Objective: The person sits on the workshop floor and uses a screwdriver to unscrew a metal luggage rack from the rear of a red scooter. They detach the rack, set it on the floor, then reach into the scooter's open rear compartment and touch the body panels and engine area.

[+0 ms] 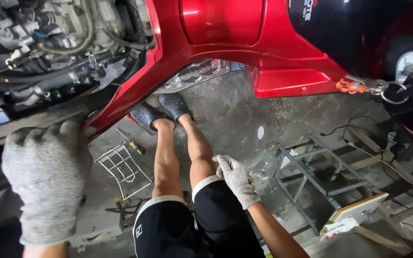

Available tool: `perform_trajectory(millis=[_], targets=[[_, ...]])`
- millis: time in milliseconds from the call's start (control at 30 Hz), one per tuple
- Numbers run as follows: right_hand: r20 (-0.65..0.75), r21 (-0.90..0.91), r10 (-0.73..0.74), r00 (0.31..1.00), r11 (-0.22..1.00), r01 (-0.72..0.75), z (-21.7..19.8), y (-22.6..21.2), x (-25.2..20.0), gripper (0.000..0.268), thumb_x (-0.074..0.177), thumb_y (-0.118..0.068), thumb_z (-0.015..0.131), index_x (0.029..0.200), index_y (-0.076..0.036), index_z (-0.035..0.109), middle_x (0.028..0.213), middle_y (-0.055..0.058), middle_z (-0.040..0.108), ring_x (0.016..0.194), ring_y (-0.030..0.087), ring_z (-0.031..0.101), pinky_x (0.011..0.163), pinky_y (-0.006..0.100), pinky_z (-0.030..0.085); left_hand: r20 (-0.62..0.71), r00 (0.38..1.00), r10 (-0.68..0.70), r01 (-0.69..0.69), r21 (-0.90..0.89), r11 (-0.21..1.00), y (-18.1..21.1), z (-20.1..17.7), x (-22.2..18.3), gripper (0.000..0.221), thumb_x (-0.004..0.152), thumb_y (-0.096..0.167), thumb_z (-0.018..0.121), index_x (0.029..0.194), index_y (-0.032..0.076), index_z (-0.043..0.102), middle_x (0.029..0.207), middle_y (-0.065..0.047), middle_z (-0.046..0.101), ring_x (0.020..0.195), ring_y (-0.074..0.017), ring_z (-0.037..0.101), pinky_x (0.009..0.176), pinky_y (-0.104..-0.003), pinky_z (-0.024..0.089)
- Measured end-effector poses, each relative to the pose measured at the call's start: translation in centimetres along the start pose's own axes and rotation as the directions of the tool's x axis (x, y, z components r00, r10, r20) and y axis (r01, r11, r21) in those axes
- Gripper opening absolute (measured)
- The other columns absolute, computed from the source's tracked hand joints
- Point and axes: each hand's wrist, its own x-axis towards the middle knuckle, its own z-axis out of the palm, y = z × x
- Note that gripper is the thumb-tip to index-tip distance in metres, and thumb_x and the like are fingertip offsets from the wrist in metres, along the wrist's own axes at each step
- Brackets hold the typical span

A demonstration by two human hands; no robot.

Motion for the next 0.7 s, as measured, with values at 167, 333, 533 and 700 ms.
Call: perform_trajectory(millis=[167,333,533,700], targets=[[0.035,0.018,-0.048,0.998,0.999,0.047,-0.1,-0.3,-0.2,0.026,0.102,-0.028,0.062,0.103,-0.007,0.077,0.062,-0.002,0.062,0.056,0.005,0.054,0.054,0.024,0.045,0.002,0.999,0.054,-0.054,-0.021,0.998,-0.9,1.5,-0.7,0.023,0.1,0.031,0.074,0.082,0.018,0.068,0.072,-0.002,0.065,0.072,-0.0213,0.067,0.076,-0.035,0.053],[0.037,0.022,-0.057,0.998,0.998,0.057,-0.3,0.2,0.1,0.025,0.102,-0.027,0.062,0.104,-0.007,0.078,0.063,-0.002,0.064,0.057,0.006,0.056,0.055,0.025,0.046,0.021,0.999,0.024,-0.024,-0.004,1.0,-0.1,0.2,0.5,0.01,0.092,0.028,0.074,0.087,0.019,0.072,0.068,-0.003,0.065,0.068,-0.0237,0.066,0.072,-0.038,0.052],[0.029,-0.068,-0.099,0.995,0.993,0.1,-0.6,-1.0,-0.3,0.026,0.102,-0.027,0.061,0.104,-0.007,0.078,0.064,0.0,0.066,0.058,0.007,0.058,0.058,0.026,0.049,-0.019,1.0,0.0,-0.001,-0.031,1.0,-0.3,1.2,0.4,0.014,0.094,0.031,0.073,0.095,0.017,0.074,0.078,-0.003,0.067,0.074,-0.0221,0.067,0.073,-0.036,0.052],[0.065,-0.057,-0.094,0.993,0.994,0.098,-1.1,-1.4,-0.4,0.026,0.101,-0.027,0.06,0.106,-0.008,0.077,0.068,0.0,0.068,0.061,0.008,0.06,0.059,0.027,0.051,0.032,0.999,-0.022,0.022,-0.003,1.0,-0.5,0.4,0.6,0.016,0.088,0.032,0.073,0.098,0.019,0.075,0.08,-0.004,0.069,0.076,-0.023,0.07,0.072,-0.037,0.054]])
